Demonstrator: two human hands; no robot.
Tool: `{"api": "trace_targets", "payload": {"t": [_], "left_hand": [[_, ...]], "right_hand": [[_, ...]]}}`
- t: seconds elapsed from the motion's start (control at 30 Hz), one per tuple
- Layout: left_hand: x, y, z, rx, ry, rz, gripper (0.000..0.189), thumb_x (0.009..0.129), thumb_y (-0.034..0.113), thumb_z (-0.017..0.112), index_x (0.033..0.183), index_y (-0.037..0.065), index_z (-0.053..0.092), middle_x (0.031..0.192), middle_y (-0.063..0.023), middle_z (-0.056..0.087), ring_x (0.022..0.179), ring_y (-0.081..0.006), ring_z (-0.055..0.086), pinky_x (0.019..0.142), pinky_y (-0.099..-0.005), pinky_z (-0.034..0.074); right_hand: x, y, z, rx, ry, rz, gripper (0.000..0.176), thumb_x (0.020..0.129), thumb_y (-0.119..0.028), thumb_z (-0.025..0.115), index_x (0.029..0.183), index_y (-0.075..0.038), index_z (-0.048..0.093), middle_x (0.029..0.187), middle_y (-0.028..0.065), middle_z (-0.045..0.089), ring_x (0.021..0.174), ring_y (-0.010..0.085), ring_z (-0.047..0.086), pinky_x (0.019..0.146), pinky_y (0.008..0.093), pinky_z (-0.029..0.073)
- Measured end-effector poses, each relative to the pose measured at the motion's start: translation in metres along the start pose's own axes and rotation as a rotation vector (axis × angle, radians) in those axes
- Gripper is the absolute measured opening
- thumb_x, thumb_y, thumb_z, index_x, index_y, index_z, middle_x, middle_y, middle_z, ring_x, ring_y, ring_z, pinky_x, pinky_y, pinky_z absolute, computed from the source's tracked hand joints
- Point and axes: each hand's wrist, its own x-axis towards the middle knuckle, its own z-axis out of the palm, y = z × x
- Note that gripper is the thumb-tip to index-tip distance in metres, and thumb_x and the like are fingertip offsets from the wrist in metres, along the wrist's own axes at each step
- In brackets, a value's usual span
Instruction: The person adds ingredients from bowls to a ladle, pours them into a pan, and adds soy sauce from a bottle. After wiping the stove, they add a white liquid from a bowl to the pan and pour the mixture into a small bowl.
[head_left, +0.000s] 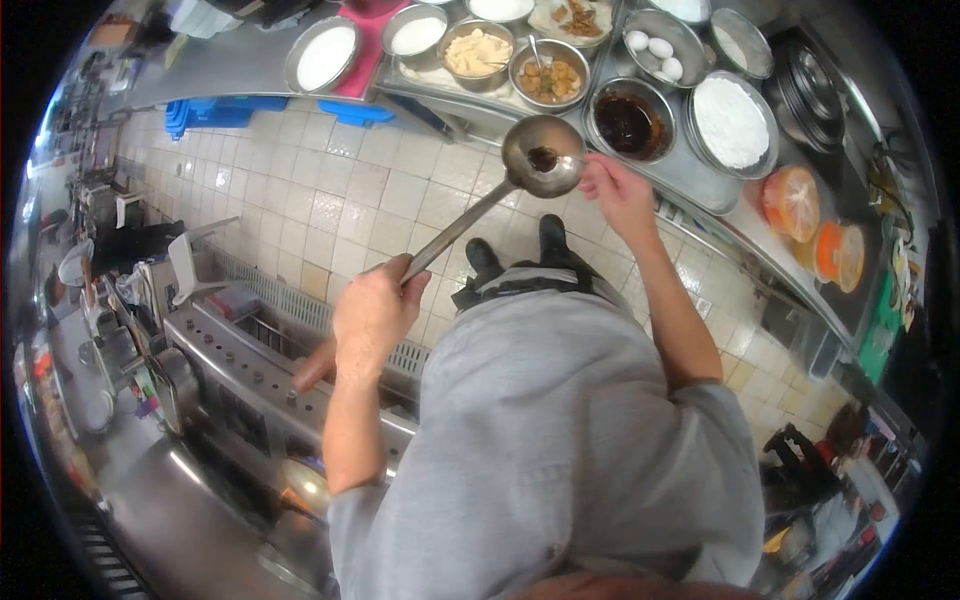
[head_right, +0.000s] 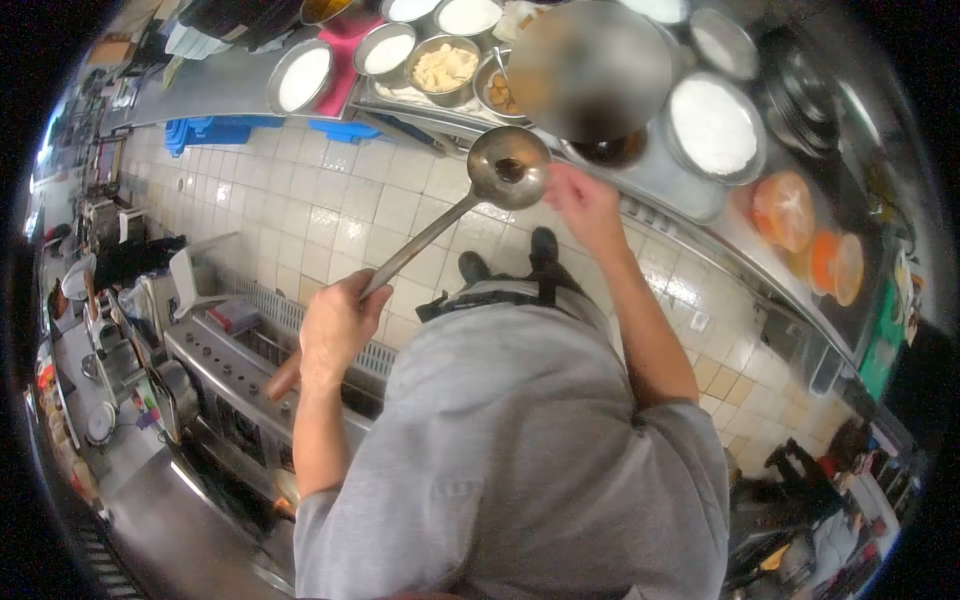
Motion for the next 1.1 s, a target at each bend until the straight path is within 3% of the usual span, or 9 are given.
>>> {"api": "trace_targets", "payload": {"t": [0.1,0.27,0.5,0.6,0.7,0.73,0.8,0.87,1.1], "left_hand": [[-0.001,0.004,-0.001,-0.022,-0.013,-0.036,0.023,0.092,0.032,0.068,0.102,0.011,0.07,0.087,-0.0155,0.071,0.085,-0.0388,0.068,0.071,-0.0482,0.054],[0.0,0.0,0.007,-0.011,0.015,-0.011,0.024,0.091,0.031,0.069,0.103,0.011,0.071,0.084,-0.0155,0.071,0.084,-0.0381,0.068,0.071,-0.0473,0.054],[-0.016,0.003,0.001,-0.098,0.083,-0.076,0.025,0.09,0.031,0.07,0.103,0.009,0.073,0.078,-0.0177,0.069,0.081,-0.039,0.068,0.067,-0.0462,0.053],[-0.029,0.005,-0.006,-0.105,0.025,-0.232,0.029,0.089,0.031,0.071,0.107,0.008,0.073,0.078,-0.0187,0.069,0.08,-0.0394,0.067,0.068,-0.0454,0.053],[-0.044,-0.013,0.001,-0.118,0.152,-0.26,0.037,0.089,0.029,0.076,0.113,0.001,0.072,0.073,-0.0183,0.068,0.067,-0.0248,0.07,0.067,-0.0365,0.053],[-0.048,-0.017,-0.001,-0.118,0.157,-0.264,0.037,0.089,0.029,0.076,0.113,0.001,0.072,0.073,-0.0183,0.068,0.067,-0.0248,0.07,0.067,-0.0365,0.053],[-0.051,-0.023,-0.009,-0.181,0.163,-0.357,0.036,0.088,0.033,0.073,0.112,0.006,0.072,0.078,-0.0202,0.069,0.078,-0.0367,0.07,0.07,-0.0417,0.054],[-0.051,-0.038,-0.01,-0.203,0.199,-0.351,0.036,0.088,0.032,0.073,0.112,0.006,0.072,0.078,-0.0203,0.069,0.078,-0.0366,0.07,0.07,-0.0412,0.054],[-0.025,-0.1,-0.039,-0.269,0.219,-0.328,0.032,0.089,0.027,0.073,0.112,0.005,0.072,0.078,-0.021,0.068,0.073,-0.0359,0.07,0.067,-0.0402,0.053]], "right_hand": [[0.004,-0.006,-0.008,0.095,0.028,0.017,0.028,0.103,-0.021,0.06,0.12,0.001,0.067,0.09,0.0083,0.072,0.074,0.014,0.069,0.066,0.0287,0.057],[0.01,-0.018,-0.039,0.657,0.128,0.211,0.025,0.101,-0.015,0.059,0.12,0.001,0.064,0.09,0.0096,0.07,0.076,0.0179,0.068,0.069,0.0294,0.056],[0.011,-0.015,-0.081,0.765,0.253,0.187,0.031,0.1,-0.015,0.061,0.127,0.0,0.059,0.101,0.0134,0.07,0.087,0.0213,0.069,0.071,0.0336,0.057],[0.012,-0.03,-0.082,0.664,0.216,0.173,0.04,0.1,-0.016,0.06,0.137,-0.004,0.051,0.109,0.014,0.069,0.09,0.0206,0.069,0.072,0.0335,0.057],[0.019,-0.034,-0.075,0.552,0.13,0.138,0.043,0.101,-0.018,0.06,0.141,-0.007,0.048,0.114,0.0129,0.069,0.091,0.0189,0.069,0.072,0.0327,0.058],[0.024,-0.036,-0.069,0.475,0.055,0.116,0.043,0.101,-0.018,0.061,0.14,-0.007,0.049,0.114,0.0116,0.069,0.091,0.0176,0.068,0.071,0.0312,0.057],[0.036,-0.042,-0.054,0.393,-0.019,0.089,0.042,0.101,-0.017,0.061,0.14,-0.007,0.049,0.115,0.0103,0.07,0.09,0.0162,0.068,0.07,0.0297,0.057],[0.052,-0.049,-0.029,0.238,-0.196,0.054,0.046,0.101,-0.017,0.061,0.142,-0.006,0.046,0.119,0.0122,0.067,0.089,0.0149,0.067,0.072,0.0287,0.058],[0.113,-0.071,0.076,0.057,-0.168,0.038,0.049,0.097,-0.018,0.066,0.141,-0.005,0.048,0.106,0.0062,0.068,0.077,0.0116,0.066,0.061,0.0247,0.053]]}}
